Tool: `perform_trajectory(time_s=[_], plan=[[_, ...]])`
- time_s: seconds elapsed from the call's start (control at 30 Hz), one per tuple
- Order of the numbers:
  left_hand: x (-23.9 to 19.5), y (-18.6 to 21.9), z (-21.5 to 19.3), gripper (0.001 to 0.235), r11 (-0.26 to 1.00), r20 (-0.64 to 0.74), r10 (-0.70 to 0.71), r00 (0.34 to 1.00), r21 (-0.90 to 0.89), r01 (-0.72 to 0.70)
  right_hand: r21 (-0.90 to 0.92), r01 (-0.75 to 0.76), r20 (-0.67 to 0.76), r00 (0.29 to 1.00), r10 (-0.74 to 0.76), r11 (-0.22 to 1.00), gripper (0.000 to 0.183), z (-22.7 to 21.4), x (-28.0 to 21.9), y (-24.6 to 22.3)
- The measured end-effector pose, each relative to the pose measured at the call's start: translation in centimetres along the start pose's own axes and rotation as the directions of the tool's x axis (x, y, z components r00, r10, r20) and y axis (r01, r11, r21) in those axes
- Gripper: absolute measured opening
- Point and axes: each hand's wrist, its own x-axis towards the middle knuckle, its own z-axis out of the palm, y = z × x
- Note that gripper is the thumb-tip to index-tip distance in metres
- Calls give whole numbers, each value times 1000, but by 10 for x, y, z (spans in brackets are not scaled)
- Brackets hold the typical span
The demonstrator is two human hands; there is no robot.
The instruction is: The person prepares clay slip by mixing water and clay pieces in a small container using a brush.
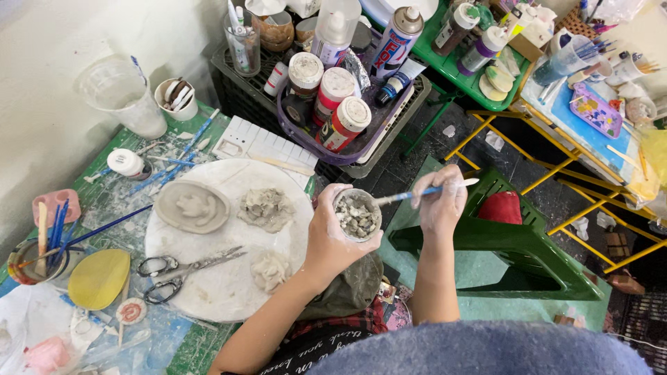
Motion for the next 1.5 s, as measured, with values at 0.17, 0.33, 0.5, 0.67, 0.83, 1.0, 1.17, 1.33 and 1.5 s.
perform_trajectory(time_s=[0.17, 0.33, 0.5, 0.67, 0.83, 1.0, 1.17, 1.33, 1.5], plan=[[2, -8, -2, 92, 999, -15, -7, 1000, 36, 8, -127, -84, 70, 993, 93, 988, 25, 18, -11, -2], [2, -11, -3, 92, 997, -23, 61, 998, -44, -62, -163, -112, 152, 979, 137, 980, 25, 16, -4, -10], [2, -13, -3, 92, 996, -6, 41, 999, -78, -41, -193, -163, 247, 946, 209, 968, 25, -1, -3, -21], [3, -11, -6, 90, 988, 16, -18, 1000, -155, 20, -156, -223, 242, 936, 256, 962, 27, -18, -1, -28], [7, -11, -10, 88, 997, -12, 33, 999, -64, -33, -151, -156, 245, 951, 190, 976, 26, -21, -1, -31], [5, -11, -14, 87, 997, 37, -53, 998, -60, 55, -254, -103, 270, 947, 172, 962, 16, 12, -3, -36], [1, -16, -11, 92, 994, -7, 100, 995, 52, -99, -582, 250, 490, 867, 88, 774, 15, 42, -2, -51], [-3, -24, -7, 92, 977, -40, 204, 978, 70, -201, -640, 98, 358, 916, 183, 762, 21, 54, -5, -48], [-6, -28, 0, 90, 955, -68, 293, 954, 66, -289, -508, -143, 100, 970, 223, 849, 32, 55, -7, -25]])
